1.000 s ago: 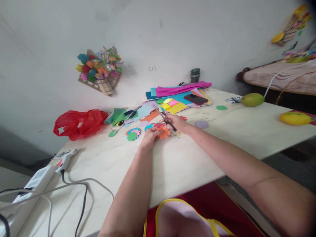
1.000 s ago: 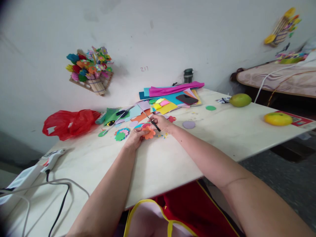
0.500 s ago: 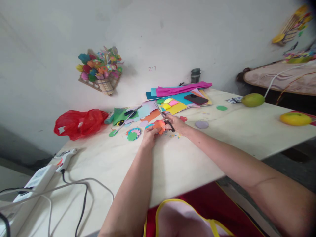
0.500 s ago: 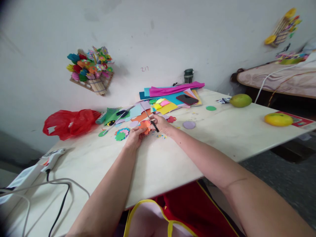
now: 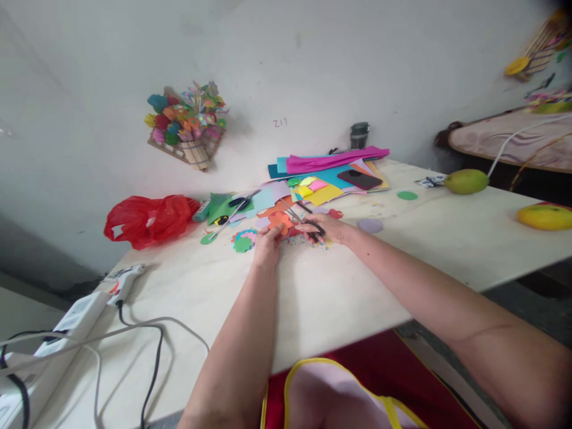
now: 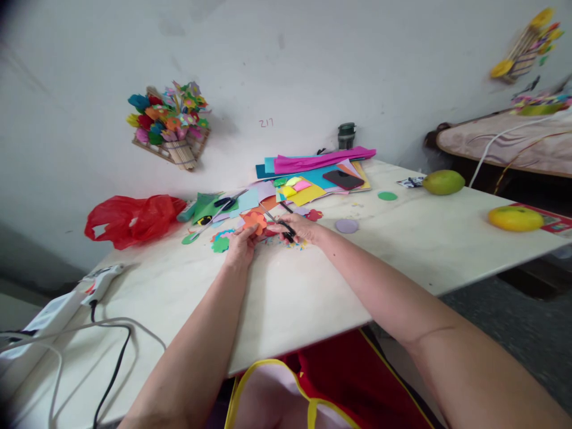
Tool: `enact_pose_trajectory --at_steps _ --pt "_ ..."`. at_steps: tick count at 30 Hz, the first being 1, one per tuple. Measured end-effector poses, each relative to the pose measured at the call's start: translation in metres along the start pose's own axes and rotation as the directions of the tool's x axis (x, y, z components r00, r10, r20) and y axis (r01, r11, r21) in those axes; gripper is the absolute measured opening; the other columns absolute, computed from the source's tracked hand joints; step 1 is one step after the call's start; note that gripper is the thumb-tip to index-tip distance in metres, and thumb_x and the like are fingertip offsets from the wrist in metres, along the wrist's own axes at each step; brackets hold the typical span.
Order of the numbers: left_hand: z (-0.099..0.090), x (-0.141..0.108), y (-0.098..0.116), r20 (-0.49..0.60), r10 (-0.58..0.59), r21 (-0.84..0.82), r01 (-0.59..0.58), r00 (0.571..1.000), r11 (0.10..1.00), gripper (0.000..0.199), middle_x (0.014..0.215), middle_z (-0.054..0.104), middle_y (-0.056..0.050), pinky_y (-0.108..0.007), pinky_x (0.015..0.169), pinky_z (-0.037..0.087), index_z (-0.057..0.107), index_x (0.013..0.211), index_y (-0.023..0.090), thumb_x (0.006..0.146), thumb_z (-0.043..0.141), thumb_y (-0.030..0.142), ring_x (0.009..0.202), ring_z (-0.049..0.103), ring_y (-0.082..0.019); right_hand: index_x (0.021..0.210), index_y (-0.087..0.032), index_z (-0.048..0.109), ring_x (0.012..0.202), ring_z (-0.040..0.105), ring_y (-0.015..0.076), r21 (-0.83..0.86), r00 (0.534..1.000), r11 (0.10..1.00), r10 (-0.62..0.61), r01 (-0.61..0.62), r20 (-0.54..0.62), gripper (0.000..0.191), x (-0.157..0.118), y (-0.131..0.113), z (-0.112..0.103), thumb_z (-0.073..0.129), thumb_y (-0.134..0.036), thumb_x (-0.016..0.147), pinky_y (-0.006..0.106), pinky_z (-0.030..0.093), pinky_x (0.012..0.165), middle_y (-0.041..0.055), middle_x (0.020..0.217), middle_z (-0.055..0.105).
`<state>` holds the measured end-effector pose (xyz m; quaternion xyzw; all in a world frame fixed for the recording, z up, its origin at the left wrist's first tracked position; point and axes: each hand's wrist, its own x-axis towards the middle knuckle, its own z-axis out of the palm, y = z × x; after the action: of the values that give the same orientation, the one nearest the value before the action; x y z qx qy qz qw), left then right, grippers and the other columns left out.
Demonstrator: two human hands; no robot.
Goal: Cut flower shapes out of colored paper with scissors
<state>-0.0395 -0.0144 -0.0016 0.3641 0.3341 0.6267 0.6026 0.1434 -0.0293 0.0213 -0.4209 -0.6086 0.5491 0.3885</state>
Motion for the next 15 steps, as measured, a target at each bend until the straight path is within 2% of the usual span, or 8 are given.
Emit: enact_pose_trajectory --at_steps 6,15 --pt "0.0027 0.0015 0.0026 -0.063 -0.025 -0.05 0.022 0.998 0.999 0.018 0.064 0.07 -0.001 -0.027 0.064 0.057 0.064 0.063 0.015 0.055 0.08 0.013 0.059 0.066 -0.014 0.077 -0.015 0.06 0.045 0.059 0.0094 -0.03 0.99 1.0 -0.003 0.008 0.14 0.038 -0.0017 0.0021 -0.0053 0.075 -0.049 0.079 0.015 0.033 0.029 0.0039 0.063 0.067" --pt "-0.0005 0.0034 -0.0006 -0.053 -0.029 -0.071 0.026 0.998 0.997 0.018 0.063 0.068 -0.003 -0.03 0.066 0.06 0.065 0.068 0.015 0.058 0.08 0.013 0.062 0.068 -0.017 0.072 -0.015 0.055 0.041 0.053 0.007 -0.097 0.988 0.995 -0.019 0.034 0.151 0.037 -0.004 -0.0009 -0.0013 0.075 -0.045 0.079 0.015 0.029 0.03 -0.0002 0.058 0.061"
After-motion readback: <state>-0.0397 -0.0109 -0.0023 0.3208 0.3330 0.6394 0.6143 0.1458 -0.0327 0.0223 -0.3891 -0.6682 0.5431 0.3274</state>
